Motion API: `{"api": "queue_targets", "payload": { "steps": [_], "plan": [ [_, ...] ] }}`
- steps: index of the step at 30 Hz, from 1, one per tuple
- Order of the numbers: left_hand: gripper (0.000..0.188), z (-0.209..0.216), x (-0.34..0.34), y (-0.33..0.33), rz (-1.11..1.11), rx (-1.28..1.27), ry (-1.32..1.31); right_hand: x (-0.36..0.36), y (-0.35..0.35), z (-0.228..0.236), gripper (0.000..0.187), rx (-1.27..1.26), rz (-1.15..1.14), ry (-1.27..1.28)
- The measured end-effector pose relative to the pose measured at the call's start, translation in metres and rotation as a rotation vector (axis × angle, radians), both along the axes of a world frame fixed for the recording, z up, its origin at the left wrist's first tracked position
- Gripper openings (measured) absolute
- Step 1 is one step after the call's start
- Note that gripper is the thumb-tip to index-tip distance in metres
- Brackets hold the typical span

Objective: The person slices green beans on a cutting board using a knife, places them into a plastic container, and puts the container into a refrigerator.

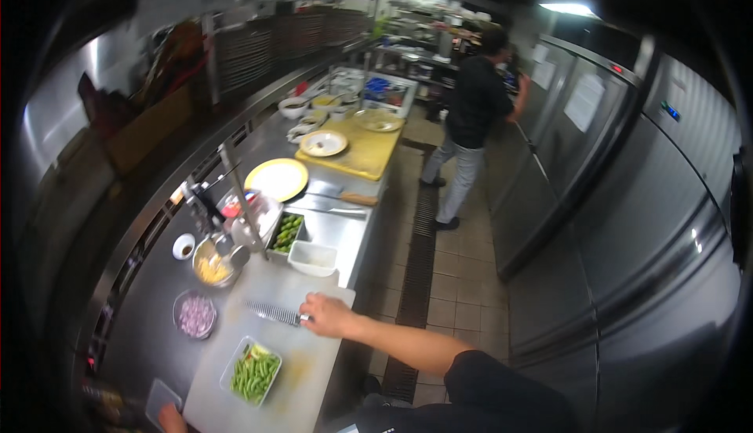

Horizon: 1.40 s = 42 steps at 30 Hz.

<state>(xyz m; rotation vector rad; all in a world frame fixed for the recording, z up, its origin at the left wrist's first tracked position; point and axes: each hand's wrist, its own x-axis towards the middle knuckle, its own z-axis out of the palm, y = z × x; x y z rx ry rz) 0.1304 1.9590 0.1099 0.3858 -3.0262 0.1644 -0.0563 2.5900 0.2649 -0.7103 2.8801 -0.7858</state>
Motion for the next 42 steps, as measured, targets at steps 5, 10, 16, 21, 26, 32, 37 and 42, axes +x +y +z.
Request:
{"api": "queue_targets", "payload": {
  "steps": [5,10,16,21,26,32,37,42],
  "plan": [
    [0.008,0.029,-0.018,0.010,-0.057,0.058,0.085,0.041,0.002,0.001,0.026,-0.048,0.029,-0.045],
    [0.017,0.159,-0.047,0.103,-0.277,0.197,0.244,0.070,-0.010,-0.005,0.029,-0.178,0.076,0.033],
    [0.019,0.265,-0.052,0.254,-0.817,0.407,0.157,0.089,-0.071,0.028,0.053,-0.447,0.203,0.274],
    [0.022,0.219,-0.046,0.296,-0.976,0.941,-0.080,0.092,-0.084,0.010,0.041,-0.411,0.355,0.346],
    [0.029,0.225,-0.065,0.292,-0.546,1.418,-0.395,0.095,-0.048,0.017,0.018,-0.655,0.204,-0.330],
    [0.024,0.147,-0.067,0.281,-0.049,1.733,-0.130,0.066,-0.035,-0.050,0.026,-0.873,-0.079,-0.637],
    [0.016,0.123,-0.057,0.294,0.097,1.698,-0.031,0.056,-0.063,-0.085,0.035,-0.695,-0.250,-0.381],
    [0.023,0.123,-0.057,0.290,0.044,1.537,0.010,0.036,-0.091,-0.093,0.030,-0.722,-0.199,-0.270]
  ]
}}
